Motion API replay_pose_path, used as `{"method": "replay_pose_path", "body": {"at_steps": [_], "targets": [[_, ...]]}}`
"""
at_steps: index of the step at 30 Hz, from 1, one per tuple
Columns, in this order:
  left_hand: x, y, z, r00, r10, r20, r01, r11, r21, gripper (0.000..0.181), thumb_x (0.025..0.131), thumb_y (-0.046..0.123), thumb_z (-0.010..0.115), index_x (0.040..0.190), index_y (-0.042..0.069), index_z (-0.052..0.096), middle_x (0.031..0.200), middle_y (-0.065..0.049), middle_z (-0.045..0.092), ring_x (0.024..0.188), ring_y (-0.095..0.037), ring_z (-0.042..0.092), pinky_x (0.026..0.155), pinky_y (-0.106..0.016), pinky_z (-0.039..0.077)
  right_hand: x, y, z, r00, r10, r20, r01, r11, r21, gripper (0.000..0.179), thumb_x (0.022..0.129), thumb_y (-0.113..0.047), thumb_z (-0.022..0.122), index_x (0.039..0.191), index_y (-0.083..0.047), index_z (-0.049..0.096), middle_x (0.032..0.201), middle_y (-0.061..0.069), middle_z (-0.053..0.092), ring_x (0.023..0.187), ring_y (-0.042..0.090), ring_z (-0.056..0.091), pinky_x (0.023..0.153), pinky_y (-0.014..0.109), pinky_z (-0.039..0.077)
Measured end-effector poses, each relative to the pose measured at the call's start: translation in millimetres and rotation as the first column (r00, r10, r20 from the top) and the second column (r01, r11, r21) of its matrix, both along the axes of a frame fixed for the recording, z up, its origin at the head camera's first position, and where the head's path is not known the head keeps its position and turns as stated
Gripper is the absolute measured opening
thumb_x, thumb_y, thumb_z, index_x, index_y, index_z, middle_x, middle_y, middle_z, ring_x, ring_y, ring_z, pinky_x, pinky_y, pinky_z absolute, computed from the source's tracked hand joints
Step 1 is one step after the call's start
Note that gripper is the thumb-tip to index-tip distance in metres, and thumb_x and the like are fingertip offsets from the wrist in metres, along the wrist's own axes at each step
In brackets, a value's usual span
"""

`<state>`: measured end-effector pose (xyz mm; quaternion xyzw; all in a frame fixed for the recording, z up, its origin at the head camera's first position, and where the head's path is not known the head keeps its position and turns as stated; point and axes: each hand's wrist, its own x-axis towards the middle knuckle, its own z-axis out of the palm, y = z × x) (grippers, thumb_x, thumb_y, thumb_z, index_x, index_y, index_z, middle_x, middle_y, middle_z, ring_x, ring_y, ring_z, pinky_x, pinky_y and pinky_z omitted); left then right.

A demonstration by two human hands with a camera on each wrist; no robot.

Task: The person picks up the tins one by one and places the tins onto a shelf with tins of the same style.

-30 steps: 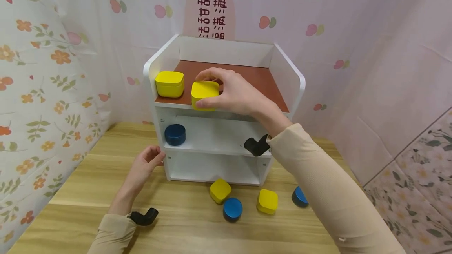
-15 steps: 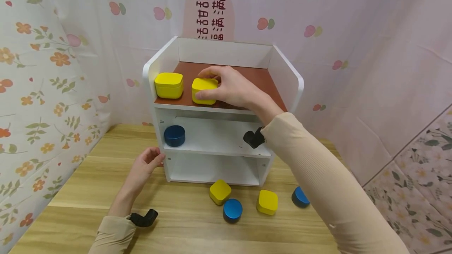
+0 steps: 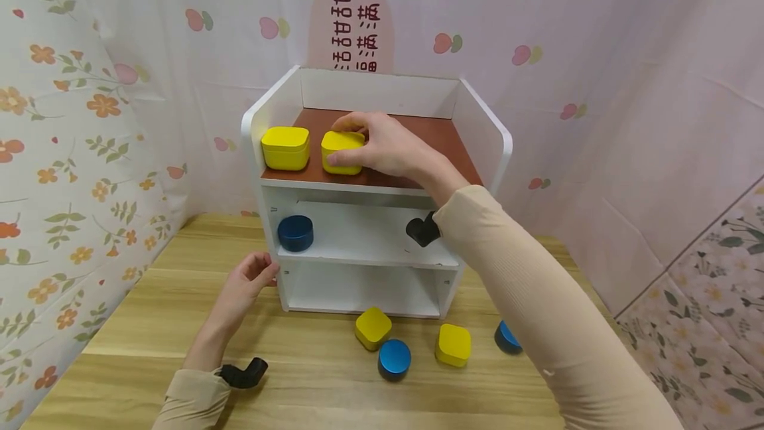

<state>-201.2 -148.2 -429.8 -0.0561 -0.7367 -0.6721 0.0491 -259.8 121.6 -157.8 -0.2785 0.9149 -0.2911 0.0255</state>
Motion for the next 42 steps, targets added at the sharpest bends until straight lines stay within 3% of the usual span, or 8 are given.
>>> {"method": "replay_pose_path", "body": {"at_steps": [9, 13, 19, 26, 30, 34, 37, 42], "targets": [[-2.7, 1.0, -0.9, 1.0, -0.012, -0.009, 0.012, 1.0, 0.009, 0.023, 0.098, 0.017, 0.062, 0.11, -0.001, 0.053, 0.099, -0.009, 0.054, 0.095, -0.018, 0.051, 0.083, -0.031, 0.05, 5.2, -1, 2.6, 0.999, 0.017, 0.031, -0.017, 1.0, 0.002, 0.074, 0.082, -0.056, 0.071, 0.144, -0.028, 0.042, 0.146, -0.004, 0.041, 0.127, 0.017, 0.038, 0.109, 0.044, 0.031], [-2.0, 0.8, 0.5, 1.0, -0.008, -0.011, 0.008, 1.0, 0.01, 0.025, 0.098, 0.019, 0.062, 0.109, -0.001, 0.053, 0.099, -0.01, 0.054, 0.096, -0.02, 0.051, 0.086, -0.036, 0.051, 17.5, -3, 12.4, 1.0, -0.01, 0.0, 0.01, 0.997, -0.075, 0.075, 0.084, -0.06, 0.067, 0.147, -0.034, 0.037, 0.151, -0.01, 0.035, 0.135, 0.013, 0.031, 0.111, 0.046, 0.027], [-2.4, -0.3, 0.5, 1.0, -0.003, -0.018, 0.003, 1.0, 0.006, 0.025, 0.098, 0.018, 0.062, 0.108, -0.002, 0.053, 0.099, -0.012, 0.053, 0.096, -0.021, 0.052, 0.086, -0.039, 0.051, 55.9, -6, 30.7, 0.984, -0.057, -0.17, 0.031, 0.988, -0.154, 0.059, 0.09, -0.052, 0.064, 0.143, -0.03, 0.046, 0.147, -0.014, 0.038, 0.135, 0.006, 0.029, 0.111, 0.042, 0.025], [-1.3, -1.2, 1.5, 1.0, -0.002, -0.019, 0.002, 1.0, 0.003, 0.026, 0.098, 0.02, 0.062, 0.109, -0.002, 0.053, 0.1, -0.011, 0.053, 0.096, -0.02, 0.052, 0.086, -0.038, 0.052, 97.4, 0, 33.0, 0.917, -0.019, -0.398, -0.099, 0.957, -0.274, 0.042, 0.093, -0.027, 0.068, 0.131, -0.012, 0.059, 0.137, -0.004, 0.05, 0.129, 0.006, 0.038, 0.109, 0.035, 0.029], [-1.3, -3.3, 2.3, 1.0, 0.0, -0.02, 0.0, 1.0, 0.001, 0.027, 0.098, 0.02, 0.062, 0.11, -0.002, 0.053, 0.1, -0.011, 0.053, 0.096, -0.02, 0.052, 0.085, -0.035, 0.051, 110.7, 2, 19.6, 0.89, -0.038, -0.454, -0.123, 0.939, -0.321, 0.03, 0.092, -0.021, 0.068, 0.119, -0.007, 0.064, 0.138, 0.0, 0.05, 0.129, 0.01, 0.04, 0.107, 0.038, 0.035], [-2.2, -3.5, 2.9, 1.0, -0.001, -0.026, 0.001, 1.0, 0.004, 0.027, 0.098, 0.02, 0.063, 0.11, -0.002, 0.052, 0.1, -0.012, 0.053, 0.096, -0.02, 0.052, 0.082, -0.031, 0.051, 120.6, 6, -7.4, 0.867, -0.097, -0.489, -0.127, 0.905, -0.406, 0.014, 0.091, -0.014, 0.069, 0.102, -0.005, 0.066, 0.135, -0.001, 0.052, 0.126, 0.012, 0.043, 0.099, 0.041, 0.042], [-2.4, -2.3, 2.4, 1.0, -0.008, -0.023, 0.008, 1.0, -0.002, 0.028, 0.097, 0.02, 0.063, 0.11, -0.003, 0.052, 0.1, -0.013, 0.054, 0.095, -0.02, 0.053, 0.083, -0.034, 0.052, 127.7, 11, -32.3, 0.867, -0.128, -0.482, -0.152, 0.852, -0.5, 0.007, 0.089, -0.005, 0.068, 0.094, -0.003, 0.064, 0.131, 0.0, 0.055, 0.125, 0.016, 0.046, 0.098, 0.041, 0.043], [-0.1, -0.8, 1.5, 1.0, -0.006, -0.006, 0.006, 1.0, 0.0, 0.027, 0.097, 0.019, 0.063, 0.11, -0.002, 0.053, 0.101, -0.014, 0.055, 0.095, -0.021, 0.053, 0.085, -0.036, 0.051, 136.4, 17, -70.6, 0.888, -0.156, -0.432, -0.177, 0.751, -0.636, 0.011, 0.086, 0.008, 0.066, 0.094, 0.002, 0.062, 0.125, 0.011, 0.057, 0.121, 0.028, 0.048, 0.103, 0.039, 0.04]]}}
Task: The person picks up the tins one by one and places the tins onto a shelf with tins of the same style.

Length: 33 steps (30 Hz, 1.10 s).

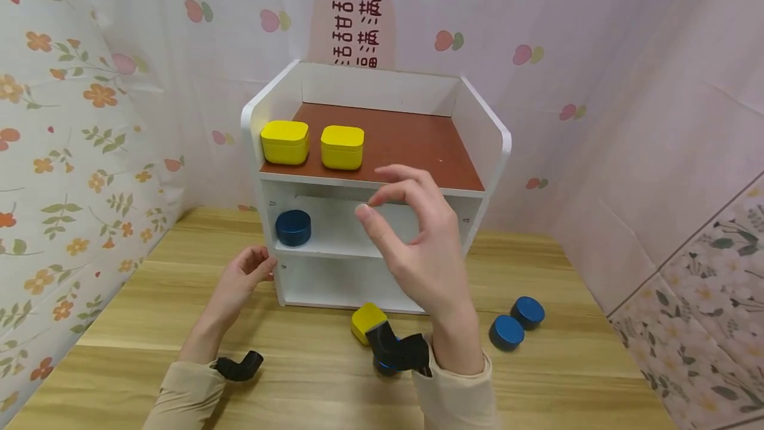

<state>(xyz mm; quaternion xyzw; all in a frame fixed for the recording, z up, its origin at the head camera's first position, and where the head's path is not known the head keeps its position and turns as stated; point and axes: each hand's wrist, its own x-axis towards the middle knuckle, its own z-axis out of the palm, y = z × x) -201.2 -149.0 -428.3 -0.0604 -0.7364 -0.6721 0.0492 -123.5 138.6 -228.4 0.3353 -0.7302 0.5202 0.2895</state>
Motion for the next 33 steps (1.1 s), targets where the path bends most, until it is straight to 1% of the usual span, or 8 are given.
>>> {"method": "replay_pose_path", "body": {"at_steps": [6, 10, 14, 16, 20, 24, 30, 33], "targets": [[0.4, 0.2, 1.4, 1.0, -0.006, 0.002, 0.006, 1.0, 0.012, 0.028, 0.098, 0.02, 0.062, 0.111, -0.002, 0.052, 0.103, -0.014, 0.054, 0.097, -0.021, 0.052, 0.085, -0.034, 0.051, 5.7, 23, -50.5, 0.993, -0.055, 0.106, 0.064, 0.994, -0.087, 0.013, 0.086, 0.013, 0.065, 0.097, 0.008, 0.06, 0.119, 0.021, 0.056, 0.113, 0.031, 0.051, 0.1, 0.034, 0.043], [-0.4, -0.4, 1.1, 1.0, 0.001, -0.002, -0.001, 1.0, 0.009, 0.028, 0.098, 0.02, 0.062, 0.11, -0.003, 0.052, 0.103, -0.014, 0.054, 0.098, -0.021, 0.052, 0.084, -0.033, 0.051, 8.4, 46, -86.4, 0.966, -0.102, 0.236, 0.133, 0.984, -0.117, 0.013, 0.087, 0.013, 0.064, 0.098, 0.009, 0.059, 0.115, 0.02, 0.058, 0.11, 0.028, 0.053, 0.097, 0.03, 0.044], [-1.8, -0.7, -0.4, 1.0, 0.005, 0.004, -0.005, 1.0, 0.012, 0.027, 0.098, 0.019, 0.063, 0.11, -0.003, 0.052, 0.103, -0.014, 0.054, 0.099, -0.021, 0.052, 0.085, -0.034, 0.051, 12.9, 71, -121.0, 0.913, -0.159, 0.375, 0.225, 0.964, -0.141, 0.014, 0.088, 0.01, 0.065, 0.101, 0.01, 0.059, 0.112, 0.019, 0.059, 0.108, 0.028, 0.055, 0.094, 0.026, 0.046], [-2.0, -0.6, -0.9, 1.0, 0.003, 0.008, -0.003, 1.0, 0.015, 0.028, 0.097, 0.019, 0.063, 0.11, -0.003, 0.053, 0.103, -0.014, 0.054, 0.098, -0.021, 0.052, 0.085, -0.035, 0.051, 14.8, 83, -136.2, 0.879, -0.201, 0.433, 0.28, 0.951, -0.127, 0.016, 0.089, 0.007, 0.066, 0.103, 0.01, 0.059, 0.109, 0.018, 0.06, 0.106, 0.026, 0.057, 0.092, 0.025, 0.047], [-0.7, -1.0, -1.2, 1.0, 0.001, 0.004, -0.001, 1.0, 0.015, 0.027, 0.097, 0.02, 0.063, 0.11, -0.002, 0.053, 0.101, -0.012, 0.054, 0.097, -0.02, 0.052, 0.085, -0.036, 0.051, 15.7, 101, -164.7, 0.798, -0.3, 0.523, 0.367, 0.93, -0.027, 0.018, 0.091, -0.001, 0.068, 0.106, 0.006, 0.061, 0.105, 0.01, 0.063, 0.098, 0.017, 0.06, 0.087, 0.02, 0.048], [0.1, -2.1, -2.8, 1.0, 0.003, 0.004, -0.003, 1.0, 0.005, 0.027, 0.098, 0.02, 0.063, 0.111, -0.001, 0.053, 0.101, -0.01, 0.054, 0.096, -0.019, 0.051, 0.084, -0.032, 0.051, 15.2, 114, -187.0, 0.723, -0.352, 0.595, 0.409, 0.912, 0.042, 0.022, 0.093, -0.008, 0.068, 0.11, 0.004, 0.061, 0.105, 0.005, 0.062, 0.095, 0.014, 0.06, 0.083, 0.018, 0.049], [0.3, -0.5, -2.4, 1.0, 0.002, 0.016, -0.002, 1.0, 0.005, 0.029, 0.098, 0.022, 0.062, 0.113, 0.0, 0.052, 0.105, -0.012, 0.054, 0.1, -0.021, 0.05, 0.086, -0.033, 0.051, 12.1, 124, -207.7, 0.675, -0.372, 0.637, 0.446, 0.894, 0.051, 0.026, 0.093, -0.009, 0.068, 0.113, 0.005, 0.059, 0.105, 0.004, 0.062, 0.096, 0.012, 0.058, 0.08, 0.019, 0.049], [0.0, 0.4, -2.1, 1.0, -0.001, 0.015, 0.001, 1.0, 0.005, 0.028, 0.098, 0.022, 0.062, 0.113, 0.0, 0.053, 0.104, -0.012, 0.054, 0.099, -0.021, 0.051, 0.087, -0.035, 0.051, 10.2, 127, -215.0, 0.646, -0.387, 0.658, 0.453, 0.888, 0.077, 0.03, 0.093, -0.012, 0.069, 0.115, 0.005, 0.059, 0.109, 0.007, 0.062, 0.099, 0.01, 0.056, 0.081, 0.018, 0.047]]}}
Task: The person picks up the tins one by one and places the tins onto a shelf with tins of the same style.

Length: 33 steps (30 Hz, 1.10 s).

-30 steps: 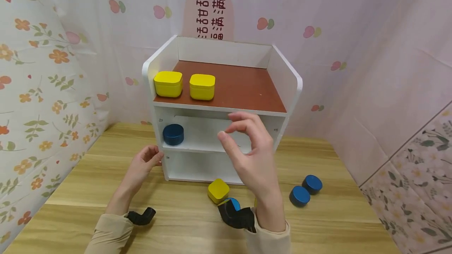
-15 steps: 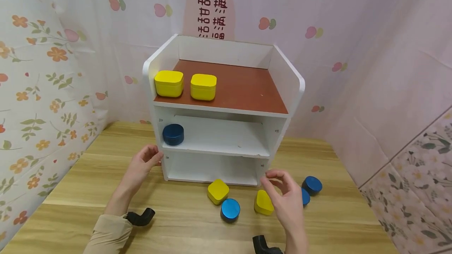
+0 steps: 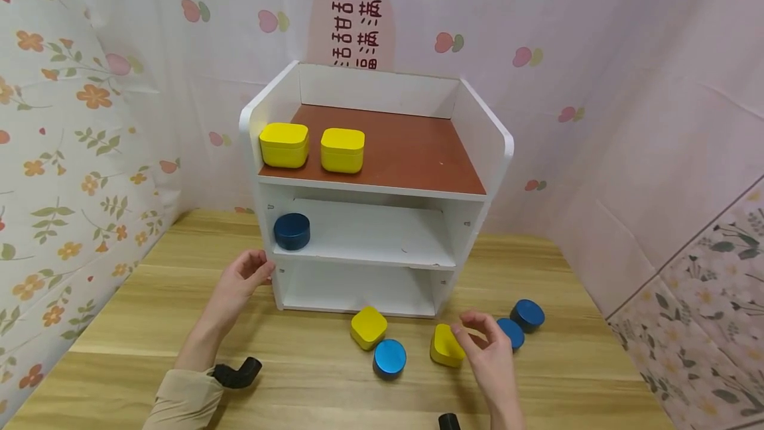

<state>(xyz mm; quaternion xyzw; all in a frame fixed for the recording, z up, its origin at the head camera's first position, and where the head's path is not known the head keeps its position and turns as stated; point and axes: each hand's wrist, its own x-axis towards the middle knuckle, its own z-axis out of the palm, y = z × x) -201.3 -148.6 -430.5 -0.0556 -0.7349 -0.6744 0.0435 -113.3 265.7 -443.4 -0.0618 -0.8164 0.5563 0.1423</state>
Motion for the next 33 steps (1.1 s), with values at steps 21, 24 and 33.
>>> {"method": "replay_pose_path", "body": {"at_steps": [21, 24, 33], "targets": [[-3.6, 3.9, 1.6, 1.0, 0.002, 0.0, -0.002, 0.999, -0.032, 0.029, 0.099, 0.024, 0.061, 0.113, 0.0, 0.052, 0.104, -0.013, 0.054, 0.099, -0.023, 0.051, 0.088, -0.04, 0.051, -7.4, 12, -21.0, 0.95, 0.179, 0.255, -0.218, 0.967, 0.133, 0.082, 0.083, -0.023, 0.08, 0.147, -0.007, 0.032, 0.141, 0.024, 0.041, 0.125, 0.039, 0.043, 0.103, 0.055, 0.037], [-3.3, 4.3, 3.1, 1.0, 0.001, -0.008, -0.002, 1.0, -0.026, 0.029, 0.099, 0.023, 0.061, 0.113, -0.001, 0.052, 0.104, -0.013, 0.054, 0.098, -0.021, 0.051, 0.087, -0.038, 0.051, -6.5, 11, -21.6, 0.941, 0.2, 0.273, -0.245, 0.959, 0.142, 0.086, 0.081, -0.023, 0.082, 0.148, -0.007, 0.03, 0.142, 0.025, 0.04, 0.124, 0.038, 0.043, 0.103, 0.056, 0.036], [2.5, 2.7, 2.5, 1.0, 0.019, -0.007, -0.019, 0.999, -0.033, 0.028, 0.099, 0.022, 0.06, 0.113, -0.001, 0.052, 0.105, -0.012, 0.054, 0.099, -0.02, 0.052, 0.086, -0.037, 0.051, -5.4, 10, -23.4, 0.936, 0.203, 0.286, -0.263, 0.946, 0.189, 0.087, 0.077, -0.022, 0.085, 0.146, -0.005, 0.034, 0.142, 0.023, 0.041, 0.124, 0.037, 0.044, 0.102, 0.055, 0.037]]}}
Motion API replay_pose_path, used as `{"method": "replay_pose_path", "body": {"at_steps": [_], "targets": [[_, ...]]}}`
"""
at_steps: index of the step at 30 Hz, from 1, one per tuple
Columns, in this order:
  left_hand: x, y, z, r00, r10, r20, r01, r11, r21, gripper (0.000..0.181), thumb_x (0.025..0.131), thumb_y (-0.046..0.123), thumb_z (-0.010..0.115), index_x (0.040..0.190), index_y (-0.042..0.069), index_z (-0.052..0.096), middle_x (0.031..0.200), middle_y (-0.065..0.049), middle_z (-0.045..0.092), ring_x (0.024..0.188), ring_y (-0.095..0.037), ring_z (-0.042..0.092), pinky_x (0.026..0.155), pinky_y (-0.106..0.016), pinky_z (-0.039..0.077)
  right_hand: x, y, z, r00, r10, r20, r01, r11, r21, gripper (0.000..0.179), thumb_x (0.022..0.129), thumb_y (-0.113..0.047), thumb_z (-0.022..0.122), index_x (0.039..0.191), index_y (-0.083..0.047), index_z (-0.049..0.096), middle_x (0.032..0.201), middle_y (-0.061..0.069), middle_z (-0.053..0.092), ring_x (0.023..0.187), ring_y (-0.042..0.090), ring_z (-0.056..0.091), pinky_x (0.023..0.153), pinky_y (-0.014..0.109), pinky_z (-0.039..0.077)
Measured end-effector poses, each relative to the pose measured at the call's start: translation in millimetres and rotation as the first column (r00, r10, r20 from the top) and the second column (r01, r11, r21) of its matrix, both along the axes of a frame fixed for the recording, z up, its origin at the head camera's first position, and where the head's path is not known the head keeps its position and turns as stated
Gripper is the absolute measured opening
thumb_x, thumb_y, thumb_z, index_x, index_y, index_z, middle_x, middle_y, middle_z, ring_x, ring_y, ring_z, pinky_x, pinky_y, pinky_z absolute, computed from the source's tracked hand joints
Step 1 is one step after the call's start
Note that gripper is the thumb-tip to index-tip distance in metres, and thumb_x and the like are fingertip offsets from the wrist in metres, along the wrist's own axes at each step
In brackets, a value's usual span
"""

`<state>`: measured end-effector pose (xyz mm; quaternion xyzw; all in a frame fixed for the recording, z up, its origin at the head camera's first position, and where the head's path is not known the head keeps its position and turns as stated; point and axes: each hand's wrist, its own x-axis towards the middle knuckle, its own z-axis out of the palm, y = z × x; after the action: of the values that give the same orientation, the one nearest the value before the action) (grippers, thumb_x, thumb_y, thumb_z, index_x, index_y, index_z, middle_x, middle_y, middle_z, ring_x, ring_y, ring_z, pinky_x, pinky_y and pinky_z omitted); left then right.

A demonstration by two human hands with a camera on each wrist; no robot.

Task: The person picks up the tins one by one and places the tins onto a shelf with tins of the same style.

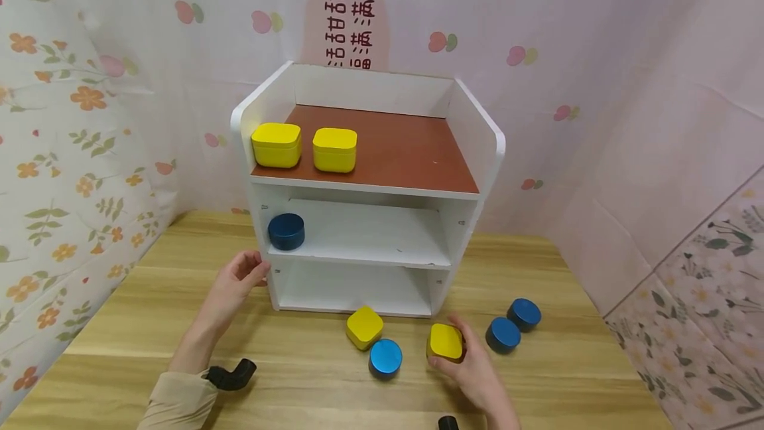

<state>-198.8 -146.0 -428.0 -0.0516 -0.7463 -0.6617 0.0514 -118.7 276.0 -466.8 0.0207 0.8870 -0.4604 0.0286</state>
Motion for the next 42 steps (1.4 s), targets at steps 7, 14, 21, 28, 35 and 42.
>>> {"method": "replay_pose_path", "body": {"at_steps": [7, 14, 21, 28, 35, 42], "targets": [[-2.1, -2.2, -1.8, 1.0, -0.01, -0.001, 0.01, 1.0, -0.025, 0.03, 0.099, 0.025, 0.06, 0.113, -0.001, 0.052, 0.106, -0.014, 0.054, 0.101, -0.025, 0.051, 0.087, -0.039, 0.051, -1.6, -1, -2.3, 0.999, 0.001, -0.032, -0.001, 1.0, 0.01, 0.085, 0.075, -0.017, 0.086, 0.144, -0.003, 0.038, 0.139, 0.022, 0.045, 0.122, 0.036, 0.047, 0.102, 0.054, 0.038], [-3.4, -2.8, -3.9, 1.0, -0.019, -0.001, 0.019, 1.0, -0.011, 0.032, 0.099, 0.026, 0.061, 0.113, -0.001, 0.052, 0.103, -0.013, 0.054, 0.097, -0.022, 0.052, 0.088, -0.042, 0.051, -1.5, -4, -0.6, 0.999, -0.028, -0.015, 0.028, 0.999, 0.027, 0.079, 0.075, -0.015, 0.085, 0.14, -0.002, 0.042, 0.134, 0.018, 0.05, 0.113, 0.03, 0.051, 0.098, 0.048, 0.042], [-3.4, -4.0, -2.7, 1.0, -0.027, -0.016, 0.027, 1.0, -0.009, 0.03, 0.099, 0.025, 0.061, 0.112, 0.0, 0.052, 0.104, -0.012, 0.053, 0.098, -0.022, 0.051, 0.084, -0.033, 0.051, -1.1, -8, 0.7, 0.997, -0.072, -0.025, 0.074, 0.991, 0.109, 0.078, 0.074, -0.024, 0.087, 0.136, -0.002, 0.047, 0.129, 0.017, 0.056, 0.107, 0.028, 0.054, 0.094, 0.046, 0.044], [-2.8, -4.7, -3.7, 1.0, -0.028, -0.005, 0.028, 1.0, -0.001, 0.029, 0.099, 0.024, 0.061, 0.113, 0.0, 0.052, 0.104, -0.013, 0.053, 0.099, -0.024, 0.051, 0.085, -0.035, 0.051, -0.5, -11, 3.7, 0.991, -0.13, -0.03, 0.133, 0.981, 0.142, 0.079, 0.072, -0.031, 0.088, 0.135, -0.004, 0.047, 0.127, 0.02, 0.055, 0.106, 0.031, 0.054, 0.09, 0.047, 0.046], [-2.6, -5.0, -5.6, 1.0, -0.03, 0.008, 0.03, 1.0, -0.002, 0.031, 0.099, 0.026, 0.061, 0.113, 0.0, 0.052, 0.105, -0.013, 0.052, 0.1, -0.024, 0.051, 0.086, -0.037, 0.051, 1.5, -11, 4.8, 0.987, -0.156, -0.045, 0.161, 0.979, 0.128, 0.078, 0.074, -0.031, 0.087, 0.136, -0.006, 0.046, 0.134, 0.025, 0.05, 0.113, 0.036, 0.051, 0.093, 0.052, 0.043], [-2.6, -4.9, -4.7, 0.999, -0.032, -0.001, 0.032, 0.999, 0.005, 0.03, 0.099, 0.025, 0.061, 0.113, 0.0, 0.052, 0.105, -0.013, 0.053, 0.099, -0.024, 0.051, 0.087, -0.04, 0.051, 1.9, -13, 7.3, 0.984, -0.163, -0.065, 0.169, 0.979, 0.112, 0.077, 0.076, -0.029, 0.086, 0.137, -0.004, 0.045, 0.138, 0.026, 0.046, 0.122, 0.041, 0.045, 0.098, 0.059, 0.038]]}}
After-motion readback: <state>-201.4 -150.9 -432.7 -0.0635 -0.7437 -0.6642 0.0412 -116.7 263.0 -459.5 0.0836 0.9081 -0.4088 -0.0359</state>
